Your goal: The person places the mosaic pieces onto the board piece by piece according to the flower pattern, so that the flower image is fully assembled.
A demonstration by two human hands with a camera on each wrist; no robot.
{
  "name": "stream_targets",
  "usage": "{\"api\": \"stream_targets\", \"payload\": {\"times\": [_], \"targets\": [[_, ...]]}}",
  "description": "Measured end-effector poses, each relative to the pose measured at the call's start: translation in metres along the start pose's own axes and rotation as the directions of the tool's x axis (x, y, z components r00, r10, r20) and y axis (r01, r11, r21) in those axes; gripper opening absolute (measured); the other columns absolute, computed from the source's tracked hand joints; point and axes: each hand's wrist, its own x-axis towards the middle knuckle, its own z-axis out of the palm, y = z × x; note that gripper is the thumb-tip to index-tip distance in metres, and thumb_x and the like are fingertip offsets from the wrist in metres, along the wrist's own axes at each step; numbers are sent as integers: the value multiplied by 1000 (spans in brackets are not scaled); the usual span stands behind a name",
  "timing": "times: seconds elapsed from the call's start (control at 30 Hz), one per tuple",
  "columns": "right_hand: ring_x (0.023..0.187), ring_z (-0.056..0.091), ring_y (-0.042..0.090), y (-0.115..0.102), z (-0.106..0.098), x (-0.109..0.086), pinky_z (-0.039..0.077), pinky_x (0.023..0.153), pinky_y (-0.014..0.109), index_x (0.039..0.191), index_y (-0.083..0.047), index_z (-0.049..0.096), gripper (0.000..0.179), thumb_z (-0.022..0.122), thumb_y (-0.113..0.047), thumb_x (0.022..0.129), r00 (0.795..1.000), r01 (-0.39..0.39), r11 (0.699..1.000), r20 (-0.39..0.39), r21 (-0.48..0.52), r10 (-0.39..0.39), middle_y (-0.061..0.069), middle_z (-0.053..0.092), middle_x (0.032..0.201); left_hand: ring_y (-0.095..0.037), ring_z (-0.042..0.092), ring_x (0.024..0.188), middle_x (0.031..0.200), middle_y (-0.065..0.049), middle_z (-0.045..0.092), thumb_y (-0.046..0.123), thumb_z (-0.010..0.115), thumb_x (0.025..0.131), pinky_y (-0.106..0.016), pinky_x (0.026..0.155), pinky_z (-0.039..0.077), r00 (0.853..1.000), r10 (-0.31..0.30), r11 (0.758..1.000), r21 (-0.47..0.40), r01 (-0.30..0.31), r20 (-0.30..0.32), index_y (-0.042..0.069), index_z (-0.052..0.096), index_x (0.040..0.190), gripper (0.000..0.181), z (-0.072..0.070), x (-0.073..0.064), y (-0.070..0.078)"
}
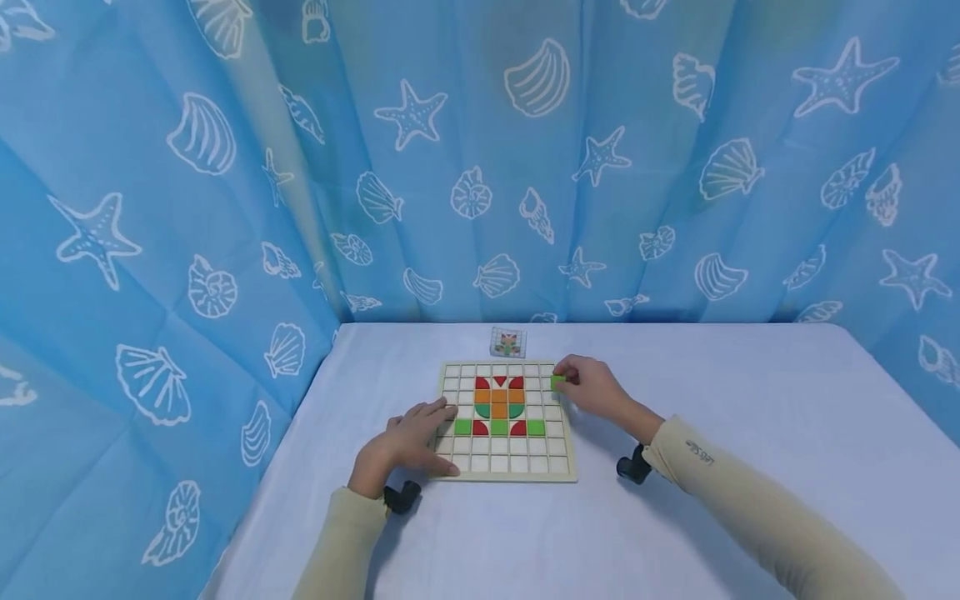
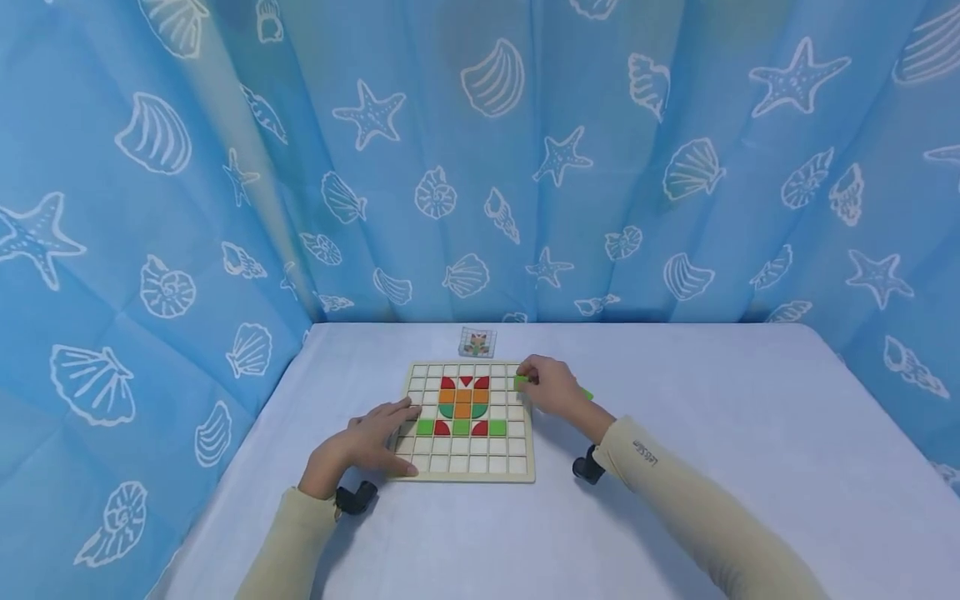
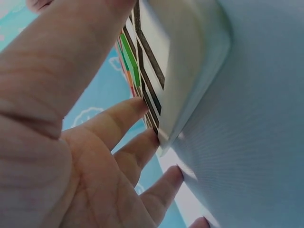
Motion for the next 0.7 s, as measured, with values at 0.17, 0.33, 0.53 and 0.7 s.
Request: {"api": "stream_targets", "payload": {"times": [0.17, 0.33, 0.53, 0.7], "targets": [[86, 60, 16, -26, 17, -6, 54, 78, 32, 103, -11, 70, 15, 72, -17, 90, 998, 35, 999, 53, 21, -36, 2, 68, 94, -34, 21, 151, 164, -3, 26, 49, 85, 72, -65, 116, 22, 1000, 17, 1000, 0, -17, 8, 24, 35, 154, 99, -5, 2, 1], [85, 59, 15, -49, 32, -15, 54, 79, 29, 101, -11, 71, 12, 72, -13, 89, 991, 79, 994, 104, 79, -87, -1, 67, 92, -34, 21, 151, 164, -3, 25, 49, 85, 72, -65, 116, 21, 1000, 16, 1000, -1, -16, 14, 24, 35, 154, 99, -7, 2, 1], [75, 57, 11, -64, 48, -29, 52, 69, 23, 93, -12, 70, 5, 73, -11, 89, 971, 131, 987, 190, 94, -147, -4, 65, 83, -34, 20, 151, 165, -4, 25, 51, 84, 73, -66, 116, 21, 1000, 12, 1000, 6, -13, 20, 24, 35, 154, 99, -5, 1, 0], [75, 56, 10, -69, 55, -35, 50, 70, 22, 92, -14, 70, 6, 74, -14, 88, 954, 177, 982, 232, 66, -187, -7, 65, 80, -34, 21, 151, 165, -4, 25, 51, 84, 73, -67, 115, 21, 1000, 15, 1000, 17, -16, 18, 24, 35, 154, 98, -4, 2, -3]]}}
